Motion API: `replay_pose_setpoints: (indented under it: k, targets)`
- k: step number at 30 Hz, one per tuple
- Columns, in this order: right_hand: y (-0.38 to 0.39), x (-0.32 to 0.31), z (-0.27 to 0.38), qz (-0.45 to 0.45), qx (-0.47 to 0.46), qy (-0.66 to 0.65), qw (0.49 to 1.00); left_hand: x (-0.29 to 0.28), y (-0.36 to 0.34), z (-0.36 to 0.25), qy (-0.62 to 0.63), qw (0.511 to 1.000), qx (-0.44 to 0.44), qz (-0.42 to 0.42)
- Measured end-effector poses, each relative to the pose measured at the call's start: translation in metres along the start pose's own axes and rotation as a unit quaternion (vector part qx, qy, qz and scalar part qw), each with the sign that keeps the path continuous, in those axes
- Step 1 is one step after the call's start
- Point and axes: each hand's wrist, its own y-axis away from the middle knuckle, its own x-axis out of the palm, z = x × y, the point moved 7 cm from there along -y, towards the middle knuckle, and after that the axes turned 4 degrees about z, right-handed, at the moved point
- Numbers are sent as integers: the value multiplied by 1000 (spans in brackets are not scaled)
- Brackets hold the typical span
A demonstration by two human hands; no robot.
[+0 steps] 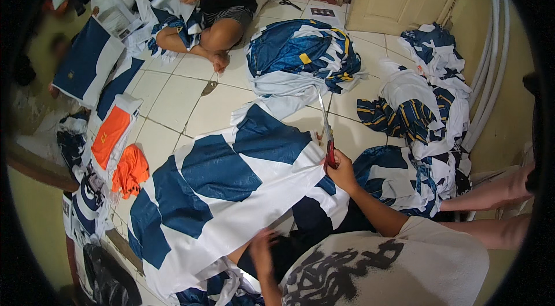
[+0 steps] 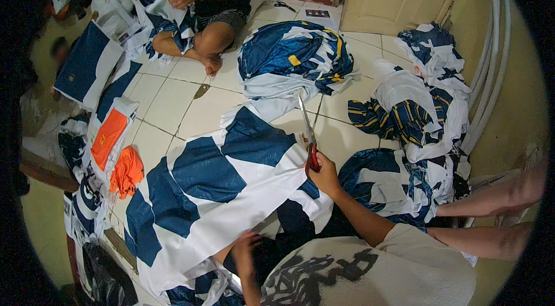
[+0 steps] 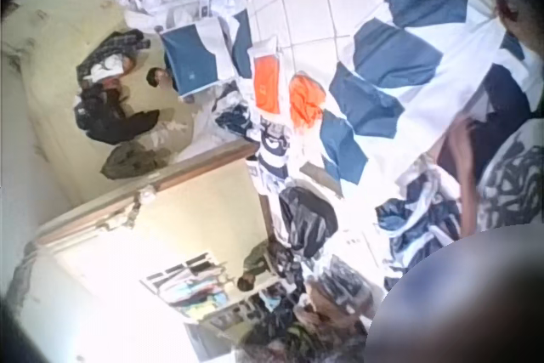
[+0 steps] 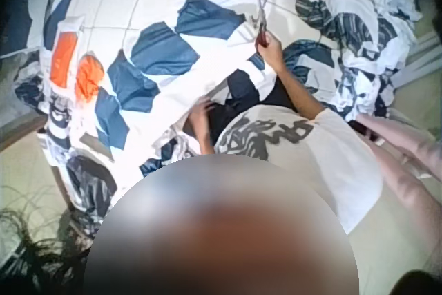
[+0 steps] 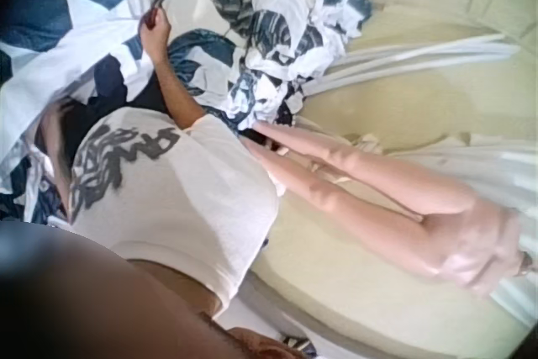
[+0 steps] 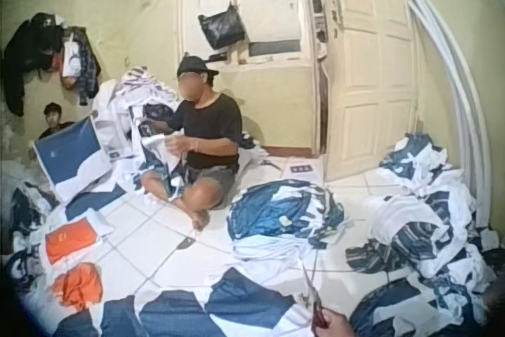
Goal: The person sits on the floor and uses scissors to cut a large piece of blue and white patterned fabric into smaller sections. They repeatedly fold and trim the material while other workers handle similar fabric nearby.
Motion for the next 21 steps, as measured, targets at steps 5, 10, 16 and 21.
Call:
replay_pose_setpoints:
  k: [5, 10, 16, 21]
  targets:
    - [-7, 1, 0, 36, -21, 19, 999, 100, -63, 50, 310, 903, -298, -17]
    - [-4, -3, 8, 46, -21, 74, 996, 93, -96, 45, 321, 925, -163, -119]
    - [23, -5, 38, 59, -18, -76, 995, 106, -104, 32, 495, 858, -128, -56]
    - [92, 10, 47, 303, 268, -162, 900, 110, -129, 15, 590, 796, -112, -69]
